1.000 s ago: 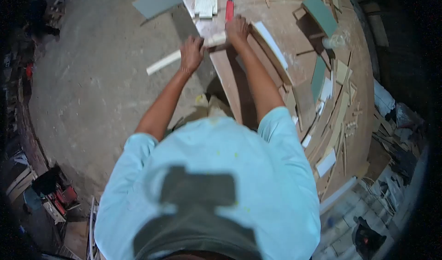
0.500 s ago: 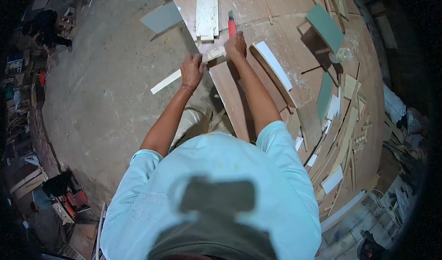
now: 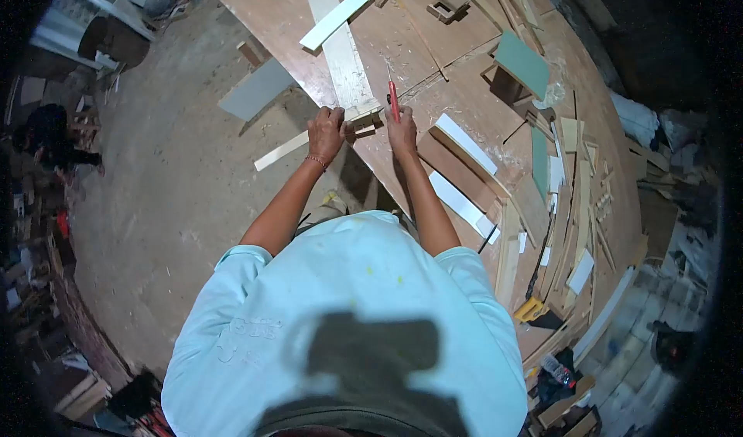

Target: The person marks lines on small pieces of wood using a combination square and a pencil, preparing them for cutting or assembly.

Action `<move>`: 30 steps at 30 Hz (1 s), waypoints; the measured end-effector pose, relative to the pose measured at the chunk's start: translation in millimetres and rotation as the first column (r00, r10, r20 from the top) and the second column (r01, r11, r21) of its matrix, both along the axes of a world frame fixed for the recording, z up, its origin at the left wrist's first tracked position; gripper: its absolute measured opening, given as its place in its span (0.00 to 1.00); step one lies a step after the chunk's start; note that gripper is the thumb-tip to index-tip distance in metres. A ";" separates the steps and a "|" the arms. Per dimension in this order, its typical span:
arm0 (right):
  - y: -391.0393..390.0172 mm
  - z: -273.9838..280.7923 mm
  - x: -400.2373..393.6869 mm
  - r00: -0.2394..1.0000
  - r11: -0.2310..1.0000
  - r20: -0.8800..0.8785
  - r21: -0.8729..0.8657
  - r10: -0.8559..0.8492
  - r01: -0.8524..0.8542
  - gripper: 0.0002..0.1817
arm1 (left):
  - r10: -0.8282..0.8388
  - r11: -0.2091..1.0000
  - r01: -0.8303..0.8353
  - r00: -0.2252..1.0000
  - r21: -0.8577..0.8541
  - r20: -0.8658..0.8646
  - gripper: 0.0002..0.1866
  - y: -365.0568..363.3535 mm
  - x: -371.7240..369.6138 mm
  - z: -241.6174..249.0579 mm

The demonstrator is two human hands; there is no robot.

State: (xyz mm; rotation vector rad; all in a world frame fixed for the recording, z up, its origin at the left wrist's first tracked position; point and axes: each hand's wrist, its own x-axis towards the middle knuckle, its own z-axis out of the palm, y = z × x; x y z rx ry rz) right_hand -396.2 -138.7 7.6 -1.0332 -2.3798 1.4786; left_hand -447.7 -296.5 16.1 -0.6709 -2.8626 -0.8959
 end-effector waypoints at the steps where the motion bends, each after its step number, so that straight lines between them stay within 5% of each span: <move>1: -2.4 1.3 -0.2 1.000 1.000 0.007 0.008 -0.011 0.011 0.23 | -0.014 1.000 0.014 1.000 -0.013 0.023 0.10 -1.0 -4.2 -1.4; 5: -19.0 -2.5 -1.8 0.994 0.981 0.105 -0.192 -0.009 0.029 0.19 | -0.071 0.997 0.071 0.997 -0.018 0.044 0.10 -5.0 -20.0 -7.1; 10: -35.2 -6.3 5.6 0.988 0.966 0.074 0.210 0.136 -0.149 0.17 | -0.089 0.994 0.093 0.993 -0.054 0.079 0.10 -3.5 -31.0 -16.2; 14: -45.4 13.3 11.8 0.981 0.978 0.124 0.132 0.147 -0.164 0.17 | -0.136 0.986 0.147 0.981 -0.075 0.140 0.12 -1.0 -39.1 -16.5; 30: -43.9 7.0 15.3 0.952 0.897 0.203 0.336 0.227 -0.286 0.11 | -0.241 0.936 0.264 0.962 -0.231 0.124 0.12 8.6 -65.5 -19.1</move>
